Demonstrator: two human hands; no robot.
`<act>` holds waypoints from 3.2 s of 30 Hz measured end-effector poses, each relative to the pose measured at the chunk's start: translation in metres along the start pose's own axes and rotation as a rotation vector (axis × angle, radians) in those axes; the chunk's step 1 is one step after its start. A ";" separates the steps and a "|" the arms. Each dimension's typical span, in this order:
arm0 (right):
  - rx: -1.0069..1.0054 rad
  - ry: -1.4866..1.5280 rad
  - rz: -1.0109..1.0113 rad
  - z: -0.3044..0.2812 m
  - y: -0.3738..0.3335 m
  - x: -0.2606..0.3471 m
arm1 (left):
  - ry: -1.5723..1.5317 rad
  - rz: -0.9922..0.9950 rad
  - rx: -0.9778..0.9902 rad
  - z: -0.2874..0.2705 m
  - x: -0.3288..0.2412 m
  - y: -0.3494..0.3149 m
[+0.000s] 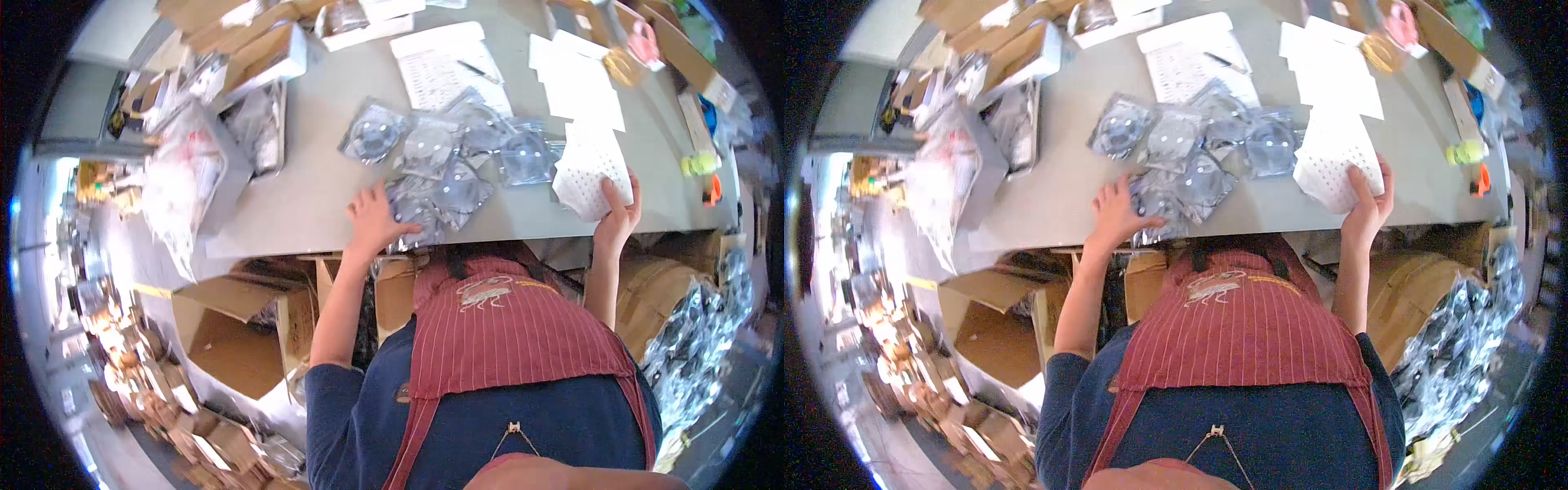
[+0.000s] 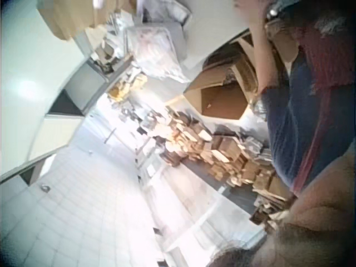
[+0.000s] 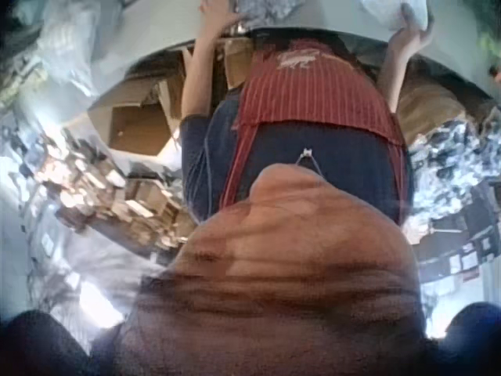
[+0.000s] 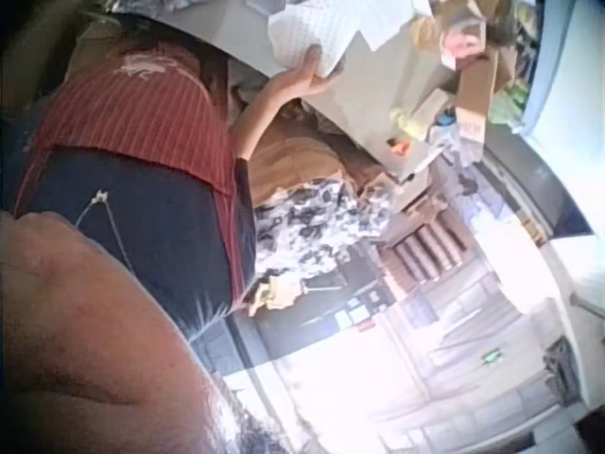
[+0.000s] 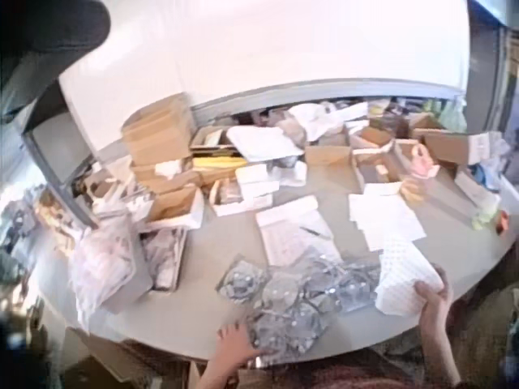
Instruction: The person packs fans into boxes after applying small square stickers to the center of each fan unit, handling both the sticker sheets and the packaged fans by hand.
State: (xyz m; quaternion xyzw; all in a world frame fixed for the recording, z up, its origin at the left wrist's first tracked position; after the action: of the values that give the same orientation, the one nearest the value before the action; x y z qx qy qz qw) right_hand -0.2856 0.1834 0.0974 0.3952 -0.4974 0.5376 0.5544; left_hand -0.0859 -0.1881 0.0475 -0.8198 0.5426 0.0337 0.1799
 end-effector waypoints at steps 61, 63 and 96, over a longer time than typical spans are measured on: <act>-0.201 0.105 -0.013 -0.075 0.023 -0.012 | 0.301 -0.140 -0.132 -0.058 0.092 0.118; -0.155 0.108 -0.019 -0.065 0.024 -0.012 | 0.166 -0.038 0.031 -0.076 0.072 0.136; 0.222 0.055 0.156 0.032 0.006 -0.057 | -0.215 -0.310 -0.099 0.016 0.051 -0.043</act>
State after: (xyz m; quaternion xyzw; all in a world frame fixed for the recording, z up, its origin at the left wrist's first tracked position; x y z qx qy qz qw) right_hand -0.2909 0.1415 0.0478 0.3992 -0.4487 0.6415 0.4772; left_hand -0.0242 -0.2121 0.0307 -0.8930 0.3852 0.1196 0.1995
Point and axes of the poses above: each hand's wrist, its own y-axis towards the middle knuckle, its own z-axis out of the palm, x = y × z, the point moved 5 cm from there along y, towards the middle knuckle, and after that the axes turned 9 degrees about z, right-handed, at the moved point
